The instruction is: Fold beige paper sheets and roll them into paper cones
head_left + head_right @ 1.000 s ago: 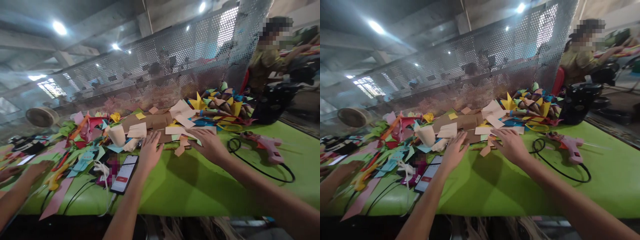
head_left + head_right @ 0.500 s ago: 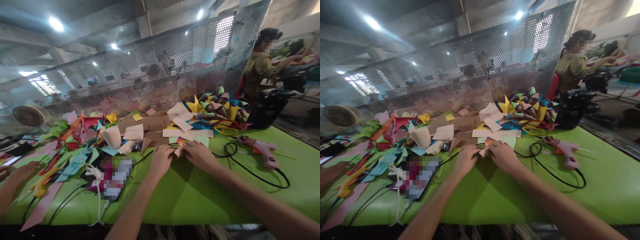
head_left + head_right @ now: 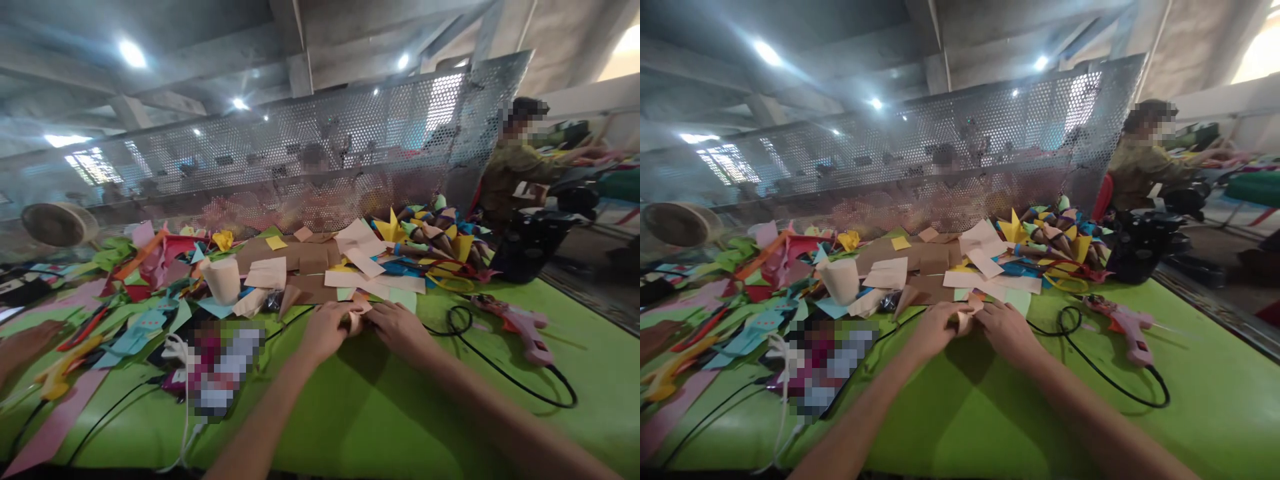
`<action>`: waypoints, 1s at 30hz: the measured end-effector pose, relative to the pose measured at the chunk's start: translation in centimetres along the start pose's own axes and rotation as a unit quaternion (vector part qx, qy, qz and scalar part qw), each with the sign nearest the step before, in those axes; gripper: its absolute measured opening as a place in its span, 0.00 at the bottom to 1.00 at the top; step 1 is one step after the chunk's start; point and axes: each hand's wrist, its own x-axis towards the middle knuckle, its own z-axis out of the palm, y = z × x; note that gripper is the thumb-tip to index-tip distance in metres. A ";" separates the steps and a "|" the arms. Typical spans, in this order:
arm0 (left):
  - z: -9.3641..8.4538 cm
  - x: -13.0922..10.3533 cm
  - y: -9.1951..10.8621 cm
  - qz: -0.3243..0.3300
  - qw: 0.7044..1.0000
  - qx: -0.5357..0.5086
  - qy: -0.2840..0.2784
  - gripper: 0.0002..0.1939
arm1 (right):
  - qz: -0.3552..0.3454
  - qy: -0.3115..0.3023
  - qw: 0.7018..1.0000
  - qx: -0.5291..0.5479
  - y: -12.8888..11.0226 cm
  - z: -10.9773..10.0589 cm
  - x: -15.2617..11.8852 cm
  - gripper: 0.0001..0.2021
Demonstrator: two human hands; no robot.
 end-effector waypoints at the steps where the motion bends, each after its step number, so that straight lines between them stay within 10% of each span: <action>1: 0.0 0.0 0.1 0.002 1.000 -0.017 0.000 0.26 | -0.006 -0.003 1.000 0.004 0.0 0.1 0.0 0.15; 6: -1.1 0.5 -0.2 -0.063 0.986 -0.123 0.092 0.10 | -0.045 0.039 0.998 0.022 -0.1 0.0 -0.2 0.14; 11: -3.0 2.5 -1.6 -0.183 0.869 -0.389 0.246 0.04 | -0.030 0.174 0.983 0.055 2.2 -0.7 1.1 0.14; 17: -1.2 4.0 -3.2 -0.224 0.795 -0.499 0.262 0.07 | 0.059 0.196 0.979 0.005 6.1 -0.8 5.0 0.14; 30: 0.0 3.3 -2.8 -0.197 0.697 -0.674 0.145 0.20 | 0.017 0.055 0.996 0.070 4.0 2.1 5.2 0.24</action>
